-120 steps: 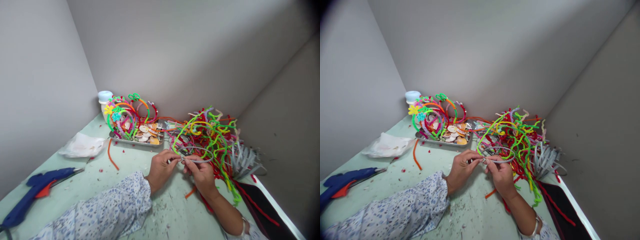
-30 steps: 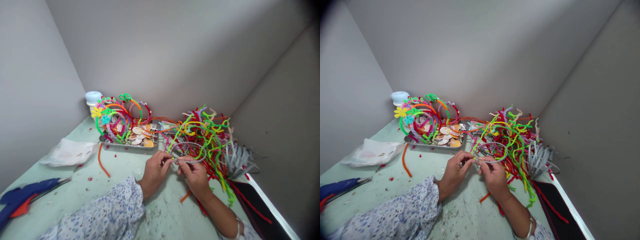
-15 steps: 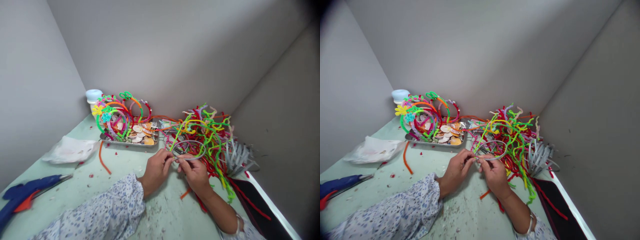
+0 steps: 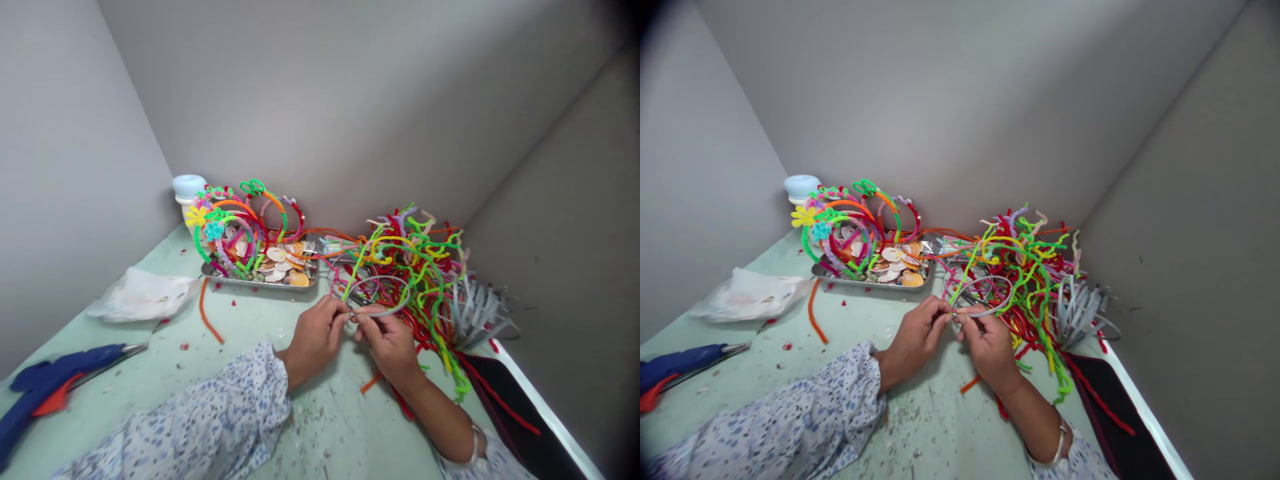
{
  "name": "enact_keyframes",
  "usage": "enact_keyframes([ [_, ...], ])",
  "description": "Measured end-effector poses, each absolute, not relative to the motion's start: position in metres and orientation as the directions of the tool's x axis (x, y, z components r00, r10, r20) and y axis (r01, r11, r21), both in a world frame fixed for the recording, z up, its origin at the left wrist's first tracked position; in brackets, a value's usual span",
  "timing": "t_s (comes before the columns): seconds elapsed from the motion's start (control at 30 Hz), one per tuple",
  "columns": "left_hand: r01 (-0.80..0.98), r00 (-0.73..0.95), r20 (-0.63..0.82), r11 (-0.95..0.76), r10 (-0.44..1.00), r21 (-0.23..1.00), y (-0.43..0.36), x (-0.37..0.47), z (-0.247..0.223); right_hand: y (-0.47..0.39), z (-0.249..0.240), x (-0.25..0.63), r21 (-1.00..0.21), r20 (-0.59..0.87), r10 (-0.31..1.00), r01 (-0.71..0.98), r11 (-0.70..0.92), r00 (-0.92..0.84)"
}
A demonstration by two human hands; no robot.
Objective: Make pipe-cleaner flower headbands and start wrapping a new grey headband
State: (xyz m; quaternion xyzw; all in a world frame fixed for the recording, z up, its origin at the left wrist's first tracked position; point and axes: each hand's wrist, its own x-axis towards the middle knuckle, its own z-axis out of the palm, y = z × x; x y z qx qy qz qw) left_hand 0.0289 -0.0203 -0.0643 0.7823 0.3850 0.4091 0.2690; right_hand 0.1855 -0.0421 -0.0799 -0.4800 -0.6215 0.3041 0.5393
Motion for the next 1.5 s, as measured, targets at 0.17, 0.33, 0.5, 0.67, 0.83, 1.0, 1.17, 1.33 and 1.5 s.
enact_keyframes([
  [0.17,0.375,0.367,0.440,-0.563,0.820,0.737,-0.0210,0.0292,-0.0650,-0.0427,-0.0788,0.1851,-0.892,0.372,0.928,0.288,0.348,0.031],
  [0.33,0.377,0.364,0.429,-0.552,0.827,0.744,-0.0208,0.0291,-0.0660,-0.0425,-0.0765,0.1841,-0.884,0.383,0.923,0.303,0.355,0.035],
  [0.5,0.380,0.365,0.415,-0.541,0.833,0.751,-0.0211,0.0296,-0.0649,-0.0423,-0.0752,0.1833,-0.878,0.393,0.919,0.308,0.365,0.031],
  [0.67,0.370,0.372,0.407,-0.535,0.834,0.759,-0.0209,0.0294,-0.0645,-0.0419,-0.0770,0.1843,-0.874,0.391,0.920,0.322,0.364,0.023],
  [0.83,0.267,0.351,0.363,-0.464,0.863,0.845,-0.0194,0.0293,-0.0662,-0.0417,-0.0769,0.1842,-0.875,0.391,0.920,0.326,0.359,0.036],
  [1.0,0.138,0.329,0.272,-0.331,0.904,0.933,-0.0167,0.0292,-0.0683,-0.0405,-0.0779,0.1834,-0.877,0.393,0.914,0.339,0.340,0.101],
  [1.17,0.101,0.322,0.267,-0.314,0.908,0.944,-0.0154,0.0288,-0.0704,-0.0399,-0.0806,0.1839,-0.887,0.376,0.917,0.338,0.314,0.136],
  [1.33,0.133,0.330,0.273,-0.330,0.904,0.935,-0.0156,0.0295,-0.0724,-0.0406,-0.0773,0.1827,-0.877,0.394,0.911,0.348,0.332,0.124],
  [1.5,0.156,0.328,0.298,-0.363,0.897,0.919,-0.0162,0.0306,-0.0724,-0.0408,-0.0762,0.1821,-0.872,0.399,0.909,0.354,0.337,0.117],
])
